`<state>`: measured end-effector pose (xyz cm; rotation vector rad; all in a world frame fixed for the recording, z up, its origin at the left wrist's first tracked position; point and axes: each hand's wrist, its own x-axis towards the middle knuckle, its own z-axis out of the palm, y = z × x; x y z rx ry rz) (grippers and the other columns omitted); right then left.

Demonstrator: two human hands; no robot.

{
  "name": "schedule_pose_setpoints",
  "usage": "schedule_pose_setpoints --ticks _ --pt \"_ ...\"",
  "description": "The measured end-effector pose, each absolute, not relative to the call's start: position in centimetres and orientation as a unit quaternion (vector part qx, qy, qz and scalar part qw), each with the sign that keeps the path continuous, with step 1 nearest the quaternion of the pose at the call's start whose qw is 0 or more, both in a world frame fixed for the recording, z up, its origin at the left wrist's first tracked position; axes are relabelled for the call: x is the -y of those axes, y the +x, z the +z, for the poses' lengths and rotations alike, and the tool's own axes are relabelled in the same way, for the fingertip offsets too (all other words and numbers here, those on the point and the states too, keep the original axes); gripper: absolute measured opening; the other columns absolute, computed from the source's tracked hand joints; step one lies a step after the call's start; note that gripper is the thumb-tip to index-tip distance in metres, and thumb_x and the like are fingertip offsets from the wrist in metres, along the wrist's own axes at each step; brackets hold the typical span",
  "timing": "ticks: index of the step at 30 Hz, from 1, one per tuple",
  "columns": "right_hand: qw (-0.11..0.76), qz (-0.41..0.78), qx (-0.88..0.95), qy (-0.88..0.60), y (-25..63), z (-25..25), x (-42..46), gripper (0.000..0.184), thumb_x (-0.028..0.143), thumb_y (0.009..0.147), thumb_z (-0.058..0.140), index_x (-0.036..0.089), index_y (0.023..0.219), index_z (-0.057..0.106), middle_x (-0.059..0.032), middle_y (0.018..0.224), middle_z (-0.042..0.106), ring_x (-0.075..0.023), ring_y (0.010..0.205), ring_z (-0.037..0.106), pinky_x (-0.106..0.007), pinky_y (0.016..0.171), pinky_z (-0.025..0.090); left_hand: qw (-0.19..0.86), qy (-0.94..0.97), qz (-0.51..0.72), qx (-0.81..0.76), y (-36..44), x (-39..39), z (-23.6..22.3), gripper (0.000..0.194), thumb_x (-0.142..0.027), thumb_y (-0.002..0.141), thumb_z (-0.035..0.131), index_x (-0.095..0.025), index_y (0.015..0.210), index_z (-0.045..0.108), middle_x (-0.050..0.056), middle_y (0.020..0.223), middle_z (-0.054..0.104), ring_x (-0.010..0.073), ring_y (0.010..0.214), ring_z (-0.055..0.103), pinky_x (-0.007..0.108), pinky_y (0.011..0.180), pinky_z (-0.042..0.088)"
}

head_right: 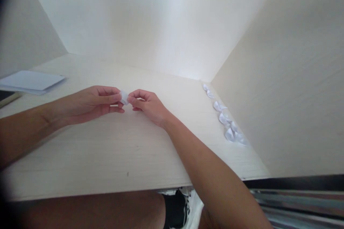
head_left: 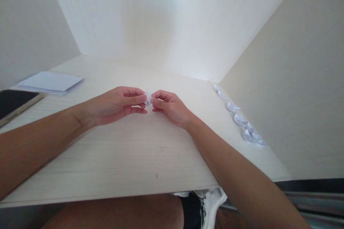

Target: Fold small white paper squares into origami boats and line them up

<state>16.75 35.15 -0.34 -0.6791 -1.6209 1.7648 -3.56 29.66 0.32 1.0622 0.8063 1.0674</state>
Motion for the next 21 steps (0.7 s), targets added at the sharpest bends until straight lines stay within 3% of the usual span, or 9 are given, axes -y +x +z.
schedule_pose_setpoints --ticks 5,10,13,17,21 --pt "0.347 0.501 0.743 -0.277 17.0 -0.1 -35.2 0.009 0.033 0.088 0.070 0.025 0.084 0.068 -0.0004 0.085 0.063 -0.0159 0.076 0.054 -0.034 0.077 0.049 0.633 0.493 0.479 -0.356 -3.5 -29.9 -0.2 0.019 -0.033 0.077 0.088 -0.019 0.086 0.080 0.004 0.090 0.074 0.0174 0.088 0.069 0.036 0.090 0.061" --pt "0.389 0.388 0.796 -0.253 17.0 0.4 -34.7 0.006 0.026 0.088 0.072 0.025 0.082 0.071 -0.0057 0.113 0.062 -0.0196 0.099 0.060 -0.035 0.081 0.051 0.507 0.588 0.491 -0.396 -3.8 -30.3 -0.6 0.016 -0.035 0.078 0.087 -0.022 0.085 0.080 0.004 0.097 0.075 0.0177 0.094 0.068 0.033 0.093 0.056" --pt "0.409 0.429 0.757 -0.275 17.2 0.3 -35.1 0.012 0.036 0.087 0.075 0.026 0.090 0.071 -0.0069 0.125 0.060 -0.0193 0.099 0.063 -0.035 0.079 0.052 0.405 0.654 0.495 -0.405 -3.9 -30.3 -0.2 0.013 -0.034 0.078 0.086 -0.022 0.079 0.082 0.006 0.101 0.073 0.0181 0.096 0.067 0.029 0.088 0.055" --pt "0.414 0.484 0.719 -0.277 17.5 0.1 -36.0 0.023 0.042 0.087 0.075 0.024 0.096 0.065 -0.0049 0.108 0.069 -0.0164 0.083 0.066 -0.037 0.078 0.054 0.368 0.689 0.481 -0.398 -3.8 -30.2 0.0 0.011 -0.033 0.076 0.085 -0.023 0.078 0.084 0.008 0.106 0.072 0.0197 0.094 0.068 0.029 0.081 0.059" --pt "0.388 0.497 0.726 -0.275 17.8 0.1 -36.3 0.020 0.038 0.086 0.076 0.023 0.098 0.069 -0.0035 0.097 0.072 -0.0161 0.078 0.067 -0.036 0.075 0.054 0.359 0.695 0.484 -0.393 -3.8 -30.1 -0.2 0.011 -0.033 0.078 0.084 -0.023 0.080 0.084 0.009 0.112 0.072 0.0200 0.094 0.070 0.030 0.080 0.060"
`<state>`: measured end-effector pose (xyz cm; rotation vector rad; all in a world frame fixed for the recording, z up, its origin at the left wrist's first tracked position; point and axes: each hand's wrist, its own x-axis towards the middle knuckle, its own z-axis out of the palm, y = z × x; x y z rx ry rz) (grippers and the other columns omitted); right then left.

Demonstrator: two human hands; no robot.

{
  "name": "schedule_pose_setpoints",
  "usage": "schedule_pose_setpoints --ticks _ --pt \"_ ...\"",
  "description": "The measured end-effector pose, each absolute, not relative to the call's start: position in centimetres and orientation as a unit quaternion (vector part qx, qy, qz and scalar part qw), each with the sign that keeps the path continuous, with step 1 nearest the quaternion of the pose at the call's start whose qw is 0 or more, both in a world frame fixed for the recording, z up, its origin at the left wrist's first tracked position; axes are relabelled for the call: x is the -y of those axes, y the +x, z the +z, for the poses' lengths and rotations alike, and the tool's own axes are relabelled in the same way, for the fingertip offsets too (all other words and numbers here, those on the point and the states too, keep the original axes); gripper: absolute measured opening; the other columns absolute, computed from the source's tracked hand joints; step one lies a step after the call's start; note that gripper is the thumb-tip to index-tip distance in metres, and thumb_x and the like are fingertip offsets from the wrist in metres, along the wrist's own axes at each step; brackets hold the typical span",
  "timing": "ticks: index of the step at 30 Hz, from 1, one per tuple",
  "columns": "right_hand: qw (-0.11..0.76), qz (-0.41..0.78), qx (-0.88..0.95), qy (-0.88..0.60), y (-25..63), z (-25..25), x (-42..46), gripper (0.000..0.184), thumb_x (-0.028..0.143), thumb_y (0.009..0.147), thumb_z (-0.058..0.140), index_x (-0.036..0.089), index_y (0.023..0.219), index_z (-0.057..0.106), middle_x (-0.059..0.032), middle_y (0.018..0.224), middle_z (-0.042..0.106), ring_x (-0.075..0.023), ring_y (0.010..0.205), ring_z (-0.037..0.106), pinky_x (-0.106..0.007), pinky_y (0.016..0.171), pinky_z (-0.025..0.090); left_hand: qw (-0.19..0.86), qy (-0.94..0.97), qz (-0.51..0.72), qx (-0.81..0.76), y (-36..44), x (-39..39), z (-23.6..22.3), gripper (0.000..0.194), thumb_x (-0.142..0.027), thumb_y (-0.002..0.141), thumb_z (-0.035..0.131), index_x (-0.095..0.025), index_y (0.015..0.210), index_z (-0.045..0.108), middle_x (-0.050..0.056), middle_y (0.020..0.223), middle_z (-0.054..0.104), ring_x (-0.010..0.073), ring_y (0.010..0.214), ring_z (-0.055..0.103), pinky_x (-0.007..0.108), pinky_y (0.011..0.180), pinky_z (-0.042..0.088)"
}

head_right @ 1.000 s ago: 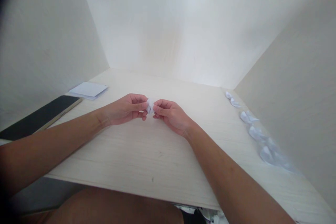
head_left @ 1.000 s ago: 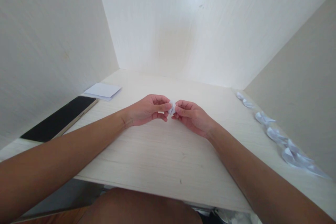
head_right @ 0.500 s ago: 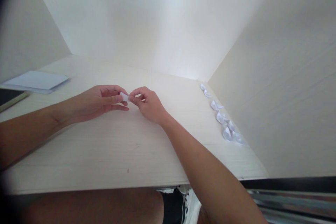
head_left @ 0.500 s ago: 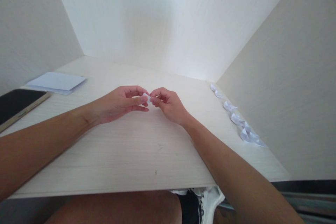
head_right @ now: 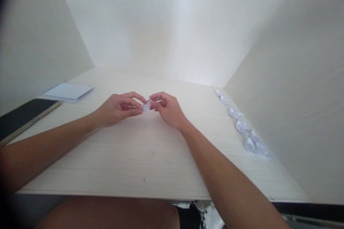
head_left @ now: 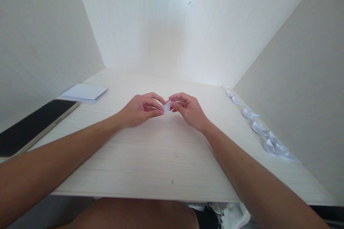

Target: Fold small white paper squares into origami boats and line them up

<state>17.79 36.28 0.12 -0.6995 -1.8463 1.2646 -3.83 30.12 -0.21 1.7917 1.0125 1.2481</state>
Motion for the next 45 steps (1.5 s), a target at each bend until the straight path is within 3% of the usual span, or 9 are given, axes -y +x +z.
schedule_pose_setpoints --ticks 6,14,17,22,30,45 --pt "0.349 0.501 0.743 -0.275 18.1 -0.1 -36.4 0.017 0.034 0.089 0.071 0.024 0.102 0.074 -0.0028 0.093 0.073 -0.0174 0.080 0.070 -0.035 0.073 0.053 0.439 0.633 0.505 -0.390 -4.3 -30.7 -0.8 0.018 -0.034 0.076 0.087 -0.018 0.082 0.081 0.010 0.126 0.072 0.0197 0.095 0.074 0.038 0.094 0.060" --pt "0.321 0.448 0.786 -0.282 18.1 -0.5 -37.0 0.010 0.030 0.088 0.071 0.021 0.091 0.075 -0.0005 0.074 0.070 -0.0159 0.069 0.061 -0.032 0.069 0.045 0.569 0.507 0.506 -0.405 -4.3 -31.2 -1.3 0.032 -0.036 0.073 0.091 -0.014 0.090 0.077 0.011 0.110 0.080 0.0193 0.099 0.076 0.040 0.099 0.059" --pt "0.312 0.425 0.797 -0.293 18.2 -0.5 -36.9 0.010 0.027 0.088 0.069 0.021 0.082 0.072 -0.0003 0.070 0.069 -0.0157 0.069 0.060 -0.032 0.069 0.045 0.545 0.526 0.486 -0.437 -4.5 -31.4 -1.2 0.034 -0.039 0.072 0.091 -0.014 0.089 0.076 0.011 0.106 0.081 0.0197 0.092 0.078 0.036 0.092 0.062" --pt "0.309 0.394 0.805 -0.319 18.2 -0.6 -36.9 0.010 0.025 0.088 0.066 0.019 0.081 0.071 -0.0011 0.069 0.070 -0.0151 0.065 0.059 -0.030 0.067 0.044 0.471 0.580 0.418 -0.517 -4.9 -31.7 -0.9 0.030 -0.038 0.071 0.090 -0.014 0.084 0.076 0.006 0.072 0.079 0.0207 0.069 0.078 0.034 0.072 0.063" --pt "0.310 0.397 0.797 -0.334 18.1 -0.9 -37.3 0.013 0.028 0.087 0.067 0.017 0.082 0.072 -0.0062 0.079 0.078 -0.0177 0.073 0.071 -0.029 0.069 0.052 0.435 0.587 0.443 -0.519 -4.6 -31.4 -0.3 0.020 -0.032 0.076 0.083 -0.014 0.082 0.076 0.007 0.076 0.081 0.0197 0.075 0.078 0.034 0.081 0.064" --pt "0.294 0.332 0.826 -0.348 17.4 -0.8 -37.1 0.014 0.014 0.087 0.064 0.016 0.075 0.071 -0.0009 0.067 0.072 -0.0121 0.058 0.052 -0.026 0.061 0.040 0.377 0.631 0.385 -0.558 -5.0 -31.8 -0.2 0.016 -0.032 0.074 0.078 -0.016 0.074 0.075 0.003 0.066 0.077 0.0171 0.061 0.072 0.028 0.065 0.055"
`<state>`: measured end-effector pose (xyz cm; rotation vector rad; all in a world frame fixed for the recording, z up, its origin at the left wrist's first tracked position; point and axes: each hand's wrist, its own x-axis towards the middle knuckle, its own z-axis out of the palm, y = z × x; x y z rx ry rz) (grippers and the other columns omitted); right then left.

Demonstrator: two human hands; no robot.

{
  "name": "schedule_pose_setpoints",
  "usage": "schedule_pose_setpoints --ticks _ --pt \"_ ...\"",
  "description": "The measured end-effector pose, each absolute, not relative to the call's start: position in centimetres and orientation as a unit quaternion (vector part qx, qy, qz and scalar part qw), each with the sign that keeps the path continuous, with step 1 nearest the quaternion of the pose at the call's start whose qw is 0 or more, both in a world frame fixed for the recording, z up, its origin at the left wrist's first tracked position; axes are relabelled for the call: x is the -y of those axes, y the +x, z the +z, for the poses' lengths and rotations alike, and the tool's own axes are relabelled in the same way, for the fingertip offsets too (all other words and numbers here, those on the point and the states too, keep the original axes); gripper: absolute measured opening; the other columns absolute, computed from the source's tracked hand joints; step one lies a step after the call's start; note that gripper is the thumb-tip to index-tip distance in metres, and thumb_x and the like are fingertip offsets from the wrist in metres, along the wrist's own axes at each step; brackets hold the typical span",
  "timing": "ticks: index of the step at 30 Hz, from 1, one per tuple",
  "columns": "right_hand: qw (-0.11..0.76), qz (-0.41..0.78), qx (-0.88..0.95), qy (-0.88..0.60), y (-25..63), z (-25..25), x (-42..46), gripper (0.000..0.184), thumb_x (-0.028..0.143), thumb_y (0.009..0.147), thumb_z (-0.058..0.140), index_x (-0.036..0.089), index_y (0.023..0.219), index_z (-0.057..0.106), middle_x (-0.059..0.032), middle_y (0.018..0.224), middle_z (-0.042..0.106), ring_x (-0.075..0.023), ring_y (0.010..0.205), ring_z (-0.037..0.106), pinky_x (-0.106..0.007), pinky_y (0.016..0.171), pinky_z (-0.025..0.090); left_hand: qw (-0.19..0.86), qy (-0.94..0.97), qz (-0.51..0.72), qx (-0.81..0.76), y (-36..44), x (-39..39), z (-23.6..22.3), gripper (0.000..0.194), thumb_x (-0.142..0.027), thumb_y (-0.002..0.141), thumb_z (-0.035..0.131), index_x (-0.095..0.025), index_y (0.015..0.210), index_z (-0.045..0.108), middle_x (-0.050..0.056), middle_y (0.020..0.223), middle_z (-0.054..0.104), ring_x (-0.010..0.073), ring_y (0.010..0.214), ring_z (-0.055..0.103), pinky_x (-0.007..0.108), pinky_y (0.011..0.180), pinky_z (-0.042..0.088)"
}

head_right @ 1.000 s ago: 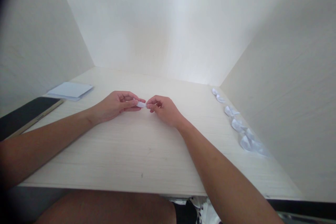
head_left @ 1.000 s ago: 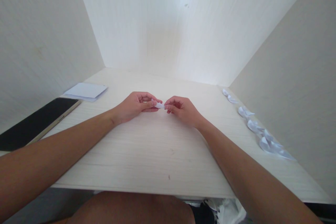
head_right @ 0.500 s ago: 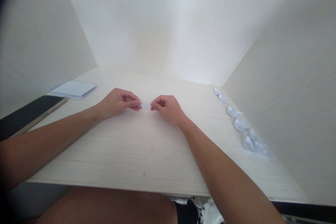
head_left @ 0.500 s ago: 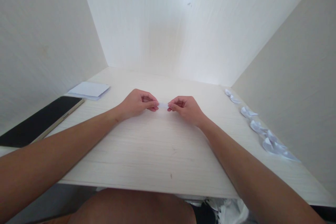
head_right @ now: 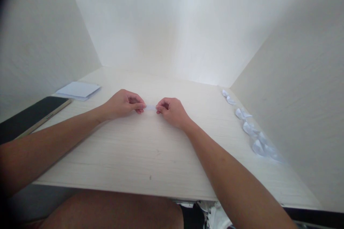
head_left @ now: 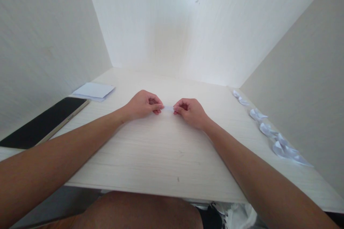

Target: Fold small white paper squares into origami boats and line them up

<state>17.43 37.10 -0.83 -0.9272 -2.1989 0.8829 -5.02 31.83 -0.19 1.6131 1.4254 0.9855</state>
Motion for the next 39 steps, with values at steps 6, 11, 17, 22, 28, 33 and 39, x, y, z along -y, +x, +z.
schedule_pose_setpoints --ticks 6,11,17,22,28,33,39 --pt "0.283 0.311 0.834 -0.358 18.0 -1.0 -37.0 0.013 0.012 0.089 0.066 0.017 0.077 0.069 0.0001 0.070 0.071 -0.0125 0.066 0.058 -0.026 0.068 0.044 0.326 0.668 0.355 -0.567 -5.2 -31.7 -1.1 0.023 -0.042 0.077 0.074 -0.019 0.081 0.077 0.001 0.069 0.076 0.0172 0.065 0.069 0.026 0.064 0.052" --pt "0.274 0.277 0.844 -0.368 18.4 -1.0 -37.3 0.011 0.013 0.092 0.066 0.018 0.083 0.069 0.0017 0.076 0.071 -0.0119 0.070 0.062 -0.025 0.073 0.048 0.289 0.698 0.341 -0.560 -4.9 -31.9 -2.0 0.032 -0.048 0.078 0.069 -0.022 0.093 0.078 0.003 0.075 0.077 0.0200 0.068 0.068 0.029 0.065 0.050" --pt "0.334 0.183 0.830 -0.407 19.2 0.6 -31.5 0.017 0.019 0.092 0.071 0.018 0.108 0.066 -0.0069 0.107 0.072 -0.0152 0.079 0.066 -0.032 0.082 0.054 0.209 0.749 0.332 -0.534 -4.8 -31.7 -2.1 0.033 -0.050 0.083 0.064 -0.022 0.092 0.080 0.004 0.081 0.078 0.0217 0.072 0.066 0.031 0.068 0.046" --pt "0.440 0.064 0.782 -0.436 23.3 -0.6 -18.9 0.008 0.022 0.099 0.057 0.022 0.104 0.064 -0.0083 0.091 0.066 -0.0243 0.086 0.064 -0.042 0.081 0.055 0.175 0.788 0.339 -0.483 -3.0 -30.3 -1.5 0.035 -0.045 0.094 0.056 -0.019 0.094 0.079 0.007 0.090 0.079 0.0196 0.074 0.066 0.031 0.071 0.049" --pt "0.348 0.048 0.784 -0.512 28.1 -1.6 -15.9 0.032 0.021 0.101 0.054 0.024 0.133 0.058 -0.0173 0.130 0.061 -0.0266 0.098 0.069 -0.047 0.090 0.058 0.205 0.881 0.300 -0.303 2.9 -26.9 -1.6 0.029 -0.033 0.099 0.052 -0.020 0.097 0.078 0.008 0.101 0.078 0.0191 0.091 0.071 0.031 0.085 0.053" --pt "0.292 0.052 0.827 -0.477 29.4 -0.5 -17.4 0.017 0.016 0.102 0.052 0.023 0.100 0.068 -0.0079 0.095 0.073 -0.0245 0.092 0.071 -0.038 0.083 0.057 0.203 0.906 0.293 -0.228 5.2 -25.8 -1.6 0.025 -0.025 0.100 0.051 -0.018 0.095 0.075 0.008 0.097 0.076 0.0184 0.089 0.069 0.030 0.084 0.052" --pt "0.254 0.043 0.848 -0.464 29.6 -0.2 -19.2 0.020 0.023 0.103 0.054 0.020 0.119 0.066 -0.0106 0.103 0.073 -0.0247 0.092 0.071 -0.037 0.084 0.055 0.213 0.909 0.290 -0.210 4.9 -26.7 -1.6 0.021 -0.023 0.098 0.054 -0.018 0.091 0.074 0.008 0.091 0.074 0.0188 0.087 0.065 0.030 0.082 0.050"
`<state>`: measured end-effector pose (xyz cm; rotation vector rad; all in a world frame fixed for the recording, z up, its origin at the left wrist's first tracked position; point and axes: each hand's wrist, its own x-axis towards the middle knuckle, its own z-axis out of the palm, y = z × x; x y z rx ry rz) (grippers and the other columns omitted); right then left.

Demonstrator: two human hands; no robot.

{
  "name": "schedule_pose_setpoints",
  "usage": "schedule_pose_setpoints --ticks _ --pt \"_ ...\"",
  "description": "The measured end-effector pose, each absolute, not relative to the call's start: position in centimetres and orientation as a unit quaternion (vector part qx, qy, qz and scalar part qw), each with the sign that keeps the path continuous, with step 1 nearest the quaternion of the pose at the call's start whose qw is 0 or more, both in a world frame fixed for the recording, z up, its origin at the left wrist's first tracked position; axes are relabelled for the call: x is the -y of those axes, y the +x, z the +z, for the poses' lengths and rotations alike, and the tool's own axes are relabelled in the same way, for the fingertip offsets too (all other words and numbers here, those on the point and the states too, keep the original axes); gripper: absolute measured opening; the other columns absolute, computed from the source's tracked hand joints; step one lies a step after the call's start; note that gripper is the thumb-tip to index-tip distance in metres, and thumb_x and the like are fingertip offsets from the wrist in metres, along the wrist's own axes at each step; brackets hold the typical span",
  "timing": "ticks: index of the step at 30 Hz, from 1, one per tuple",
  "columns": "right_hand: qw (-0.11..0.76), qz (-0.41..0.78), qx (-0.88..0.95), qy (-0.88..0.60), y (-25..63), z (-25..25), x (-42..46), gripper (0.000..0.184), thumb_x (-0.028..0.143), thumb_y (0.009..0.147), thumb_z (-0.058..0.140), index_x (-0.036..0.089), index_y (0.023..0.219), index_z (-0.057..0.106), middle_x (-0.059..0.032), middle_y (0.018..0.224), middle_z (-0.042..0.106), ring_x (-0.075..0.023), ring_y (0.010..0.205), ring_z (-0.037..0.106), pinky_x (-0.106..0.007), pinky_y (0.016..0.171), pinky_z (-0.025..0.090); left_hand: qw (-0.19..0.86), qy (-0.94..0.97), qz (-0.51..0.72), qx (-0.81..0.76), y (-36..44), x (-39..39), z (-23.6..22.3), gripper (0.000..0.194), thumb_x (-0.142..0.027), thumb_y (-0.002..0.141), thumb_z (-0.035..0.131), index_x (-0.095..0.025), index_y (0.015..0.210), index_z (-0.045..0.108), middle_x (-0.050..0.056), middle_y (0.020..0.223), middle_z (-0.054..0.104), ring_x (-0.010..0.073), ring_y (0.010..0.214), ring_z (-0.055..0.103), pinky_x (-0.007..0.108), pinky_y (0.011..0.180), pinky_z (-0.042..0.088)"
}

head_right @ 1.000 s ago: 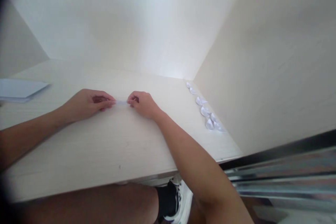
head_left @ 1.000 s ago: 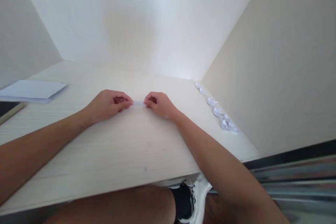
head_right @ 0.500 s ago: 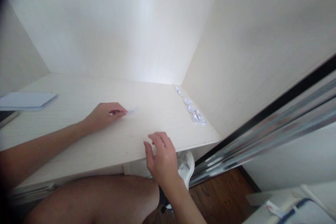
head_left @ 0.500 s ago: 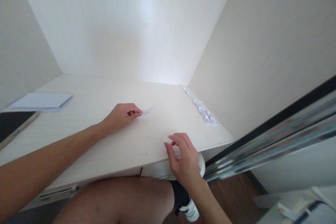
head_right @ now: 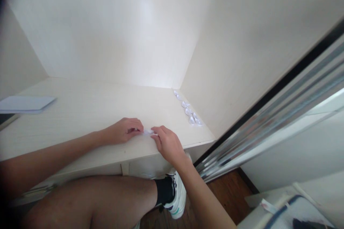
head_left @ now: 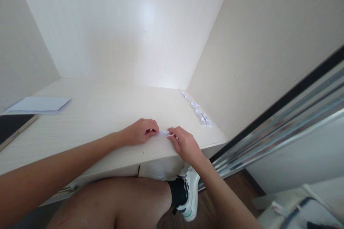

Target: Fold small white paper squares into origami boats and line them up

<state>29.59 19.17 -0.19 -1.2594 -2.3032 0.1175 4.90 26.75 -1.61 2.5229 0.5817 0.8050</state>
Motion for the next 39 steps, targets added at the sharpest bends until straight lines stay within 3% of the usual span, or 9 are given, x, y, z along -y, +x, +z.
schedule_pose_setpoints --ticks 8,10,13,16,18,21,29,39 --pt "0.216 0.080 0.863 -0.450 30.3 0.7 -21.7 0.016 0.016 0.100 0.057 0.019 0.104 0.073 -0.0076 0.102 0.076 -0.0207 0.095 0.071 -0.032 0.086 0.054 0.272 0.891 0.283 -0.227 5.1 -27.8 -1.7 0.021 -0.025 0.098 0.054 -0.018 0.091 0.073 0.006 0.089 0.074 0.0158 0.077 0.065 0.028 0.074 0.051" --pt "0.199 0.088 0.863 -0.456 30.4 1.0 -22.1 0.014 0.015 0.098 0.060 0.020 0.099 0.073 -0.0047 0.097 0.078 -0.0181 0.089 0.072 -0.029 0.082 0.054 0.285 0.881 0.291 -0.242 5.1 -27.8 -1.9 0.020 -0.023 0.096 0.055 -0.018 0.103 0.073 0.006 0.094 0.073 0.0148 0.076 0.065 0.027 0.073 0.052" --pt "0.172 0.075 0.854 -0.485 31.2 1.8 -24.1 0.012 0.016 0.096 0.063 0.021 0.096 0.074 -0.0033 0.093 0.078 -0.0166 0.081 0.071 -0.029 0.079 0.054 0.309 0.852 0.324 -0.272 5.2 -27.8 -2.4 0.046 -0.017 0.091 0.057 -0.021 0.137 0.059 0.009 0.119 0.067 0.0146 0.084 0.066 0.028 0.073 0.055" --pt "0.149 0.022 0.827 -0.542 32.8 3.2 -28.9 0.012 0.016 0.098 0.062 0.018 0.096 0.074 -0.0066 0.097 0.076 -0.0191 0.090 0.070 -0.035 0.088 0.054 0.318 0.827 0.358 -0.293 5.3 -27.9 -2.8 0.066 -0.015 0.086 0.061 -0.025 0.149 0.047 0.011 0.130 0.059 0.0169 0.093 0.065 0.031 0.077 0.059" --pt "0.129 -0.023 0.799 -0.586 34.1 4.1 -33.3 0.011 0.022 0.099 0.064 0.016 0.102 0.072 -0.0092 0.112 0.073 -0.0229 0.105 0.068 -0.044 0.098 0.053 0.319 0.823 0.363 -0.298 5.4 -27.9 -2.9 0.066 -0.016 0.085 0.062 -0.025 0.149 0.047 0.011 0.129 0.059 0.0175 0.093 0.065 0.033 0.079 0.059" --pt "0.080 -0.058 0.759 -0.644 35.8 4.7 -39.9 0.031 0.035 0.099 0.066 0.018 0.125 0.066 -0.0104 0.132 0.065 -0.0261 0.116 0.065 -0.049 0.098 0.056 0.326 0.824 0.351 -0.302 5.4 -27.8 -2.8 0.063 -0.015 0.085 0.061 -0.023 0.146 0.049 0.011 0.129 0.059 0.0176 0.093 0.064 0.033 0.080 0.059" --pt "-0.068 -0.057 0.702 -0.707 38.3 2.9 -47.3 0.034 0.036 0.100 0.066 0.019 0.129 0.064 -0.0104 0.132 0.065 -0.0251 0.112 0.067 -0.046 0.093 0.059 0.311 0.837 0.330 -0.307 5.3 -27.4 -2.5 0.053 -0.014 0.088 0.060 -0.022 0.140 0.055 0.011 0.128 0.060 0.0201 0.098 0.067 0.039 0.097 0.055" --pt "-0.133 -0.074 0.657 -0.738 41.1 3.8 -47.8 0.033 0.036 0.100 0.066 0.019 0.128 0.064 -0.0111 0.132 0.065 -0.0244 0.111 0.067 -0.045 0.093 0.059 0.299 0.838 0.319 -0.327 5.3 -27.2 -2.5 0.049 -0.014 0.087 0.062 -0.021 0.135 0.061 0.012 0.130 0.063 0.0242 0.104 0.067 0.040 0.096 0.055"
